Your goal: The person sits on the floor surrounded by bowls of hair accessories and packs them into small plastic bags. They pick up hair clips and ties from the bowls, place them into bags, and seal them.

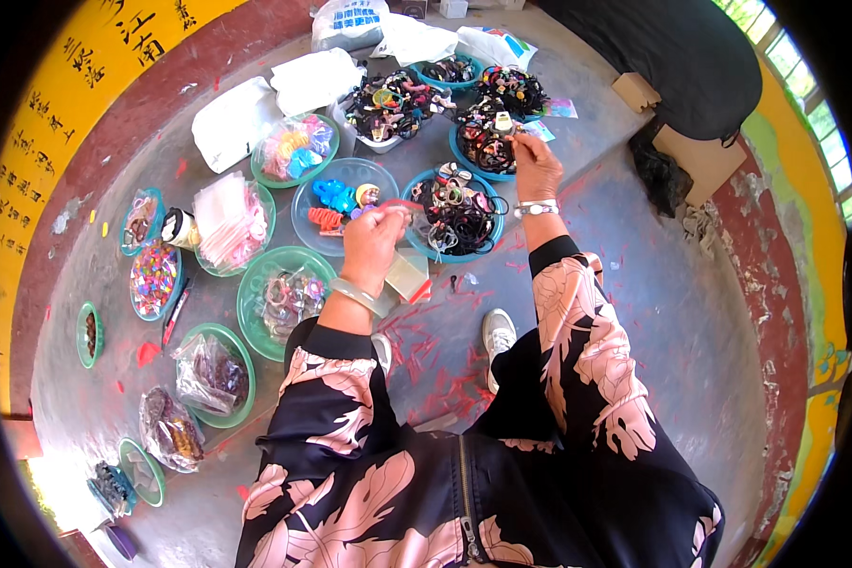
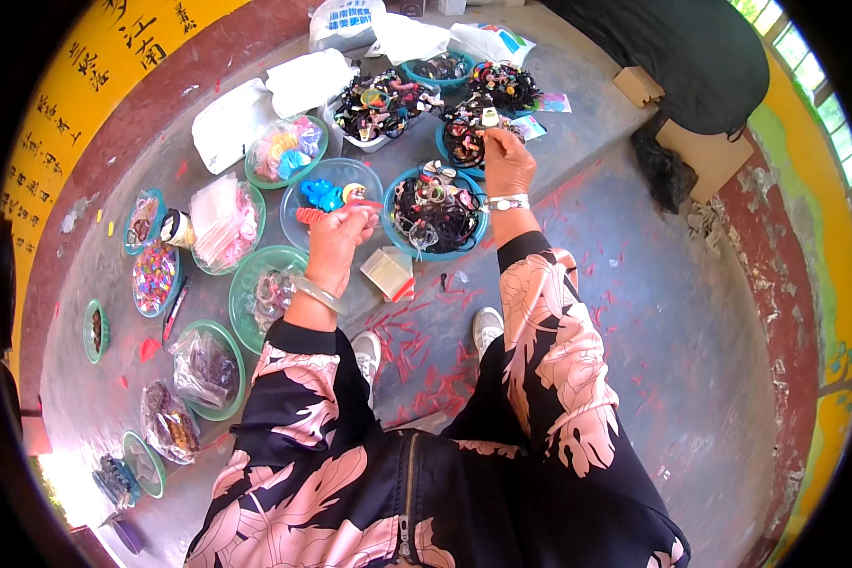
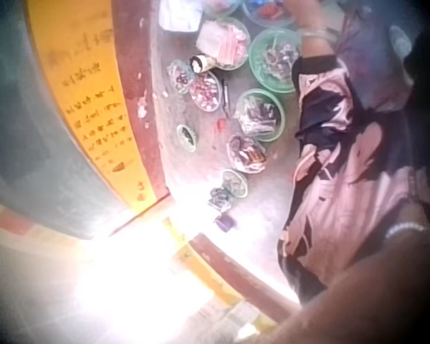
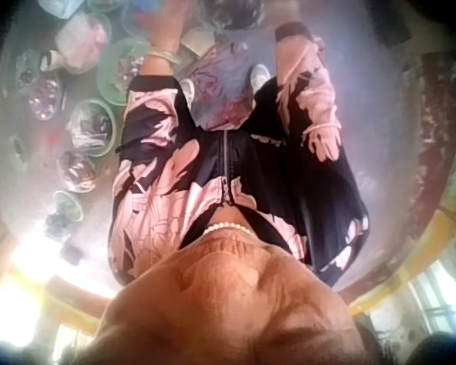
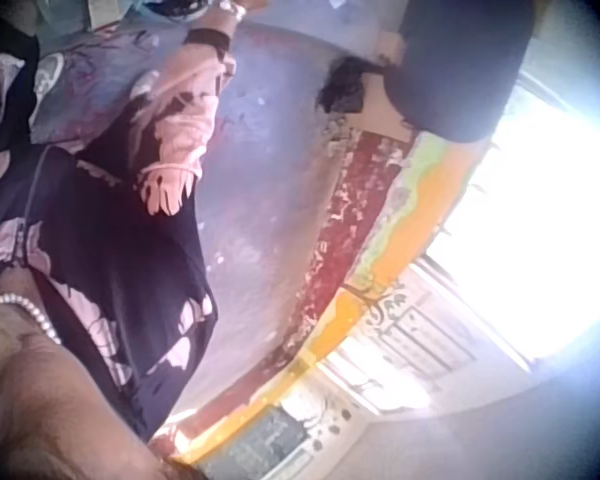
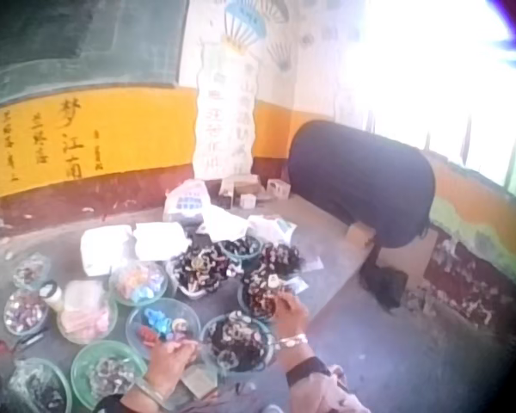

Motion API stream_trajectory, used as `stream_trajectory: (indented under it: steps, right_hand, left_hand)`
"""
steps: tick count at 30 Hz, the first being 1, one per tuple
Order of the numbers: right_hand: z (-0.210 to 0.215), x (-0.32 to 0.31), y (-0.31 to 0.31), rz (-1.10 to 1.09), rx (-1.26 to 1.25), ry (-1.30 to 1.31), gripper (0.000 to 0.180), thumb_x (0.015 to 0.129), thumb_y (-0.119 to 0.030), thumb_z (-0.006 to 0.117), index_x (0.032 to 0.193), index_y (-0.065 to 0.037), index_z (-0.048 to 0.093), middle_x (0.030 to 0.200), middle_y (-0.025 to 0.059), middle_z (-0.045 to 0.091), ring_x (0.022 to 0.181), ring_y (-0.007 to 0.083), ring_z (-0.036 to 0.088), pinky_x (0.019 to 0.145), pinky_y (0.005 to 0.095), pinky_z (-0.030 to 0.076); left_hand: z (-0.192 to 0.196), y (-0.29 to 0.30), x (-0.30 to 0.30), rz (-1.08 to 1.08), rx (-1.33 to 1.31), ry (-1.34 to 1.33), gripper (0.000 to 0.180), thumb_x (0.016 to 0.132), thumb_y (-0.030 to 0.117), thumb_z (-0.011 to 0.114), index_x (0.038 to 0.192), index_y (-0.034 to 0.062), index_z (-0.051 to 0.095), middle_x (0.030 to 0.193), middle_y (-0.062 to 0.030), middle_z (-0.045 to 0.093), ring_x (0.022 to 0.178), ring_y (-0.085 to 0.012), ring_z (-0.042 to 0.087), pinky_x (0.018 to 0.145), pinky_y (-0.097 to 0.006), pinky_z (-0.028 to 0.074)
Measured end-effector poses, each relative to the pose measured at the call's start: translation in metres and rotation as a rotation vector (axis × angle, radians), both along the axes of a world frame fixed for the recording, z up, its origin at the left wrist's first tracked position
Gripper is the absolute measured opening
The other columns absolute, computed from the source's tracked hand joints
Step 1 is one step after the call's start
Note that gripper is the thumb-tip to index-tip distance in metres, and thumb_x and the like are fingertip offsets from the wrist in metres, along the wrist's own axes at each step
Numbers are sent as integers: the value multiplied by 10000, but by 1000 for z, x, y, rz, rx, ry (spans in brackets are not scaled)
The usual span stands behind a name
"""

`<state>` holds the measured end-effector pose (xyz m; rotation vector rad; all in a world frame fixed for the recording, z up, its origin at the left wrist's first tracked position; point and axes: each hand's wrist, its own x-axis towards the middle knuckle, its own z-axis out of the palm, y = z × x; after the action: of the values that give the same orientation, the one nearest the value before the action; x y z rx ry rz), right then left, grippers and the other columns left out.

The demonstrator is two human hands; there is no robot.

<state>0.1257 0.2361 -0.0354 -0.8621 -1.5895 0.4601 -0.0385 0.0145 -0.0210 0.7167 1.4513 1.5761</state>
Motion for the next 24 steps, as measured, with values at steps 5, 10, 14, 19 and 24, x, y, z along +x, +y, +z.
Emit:
stream_trajectory:
  steps: [5, 10, 14, 19, 24]
  right_hand:
    - [33, -6, -27, 746, -878, 780, 117, 809, 1, 553, 885, -68, 611, 819, 53, 637, 700, 177, 620, 598, 290, 518]
    - [39, -6, -69, 730, -1299, 880, 151, 871, -161, 491, 892, -45, 586, 809, 119, 626, 659, 211, 621, 528, 303, 482]
    - [33, 6, -84, 794, -1445, 855, 201, 862, -155, 494, 953, 7, 571, 863, 158, 625, 701, 230, 628, 566, 299, 492]
    - [57, 4, -121, 825, -1351, 860, 281, 894, -285, 464, 929, -35, 585, 923, 165, 619, 876, 291, 609, 736, 358, 488]
    - [65, 9, -129, 1011, -1266, 933, 337, 882, -352, 495, 987, -39, 563, 1003, 184, 592, 969, 291, 565, 828, 381, 447]
  left_hand:
    - [13, -5, 4, -25, 114, -185, 202, 863, 171, 533, 958, 3, 594, 896, -57, 621, 835, -128, 595, 757, -255, 467]
    - [17, -5, 4, -98, 175, -284, 184, 869, 150, 516, 960, 8, 590, 911, -67, 622, 854, -149, 598, 766, -275, 473]
    - [22, -6, 6, -156, 196, -299, 183, 868, 146, 515, 961, 5, 587, 917, -70, 619, 864, -158, 599, 769, -279, 475]
    - [22, -11, 2, -166, 187, -302, 187, 864, 144, 520, 958, -3, 585, 922, -78, 618, 873, -166, 600, 775, -283, 479]
    - [26, -12, 3, -176, 171, -293, 189, 859, 146, 523, 958, -2, 586, 930, -86, 619, 875, -170, 601, 782, -287, 480]
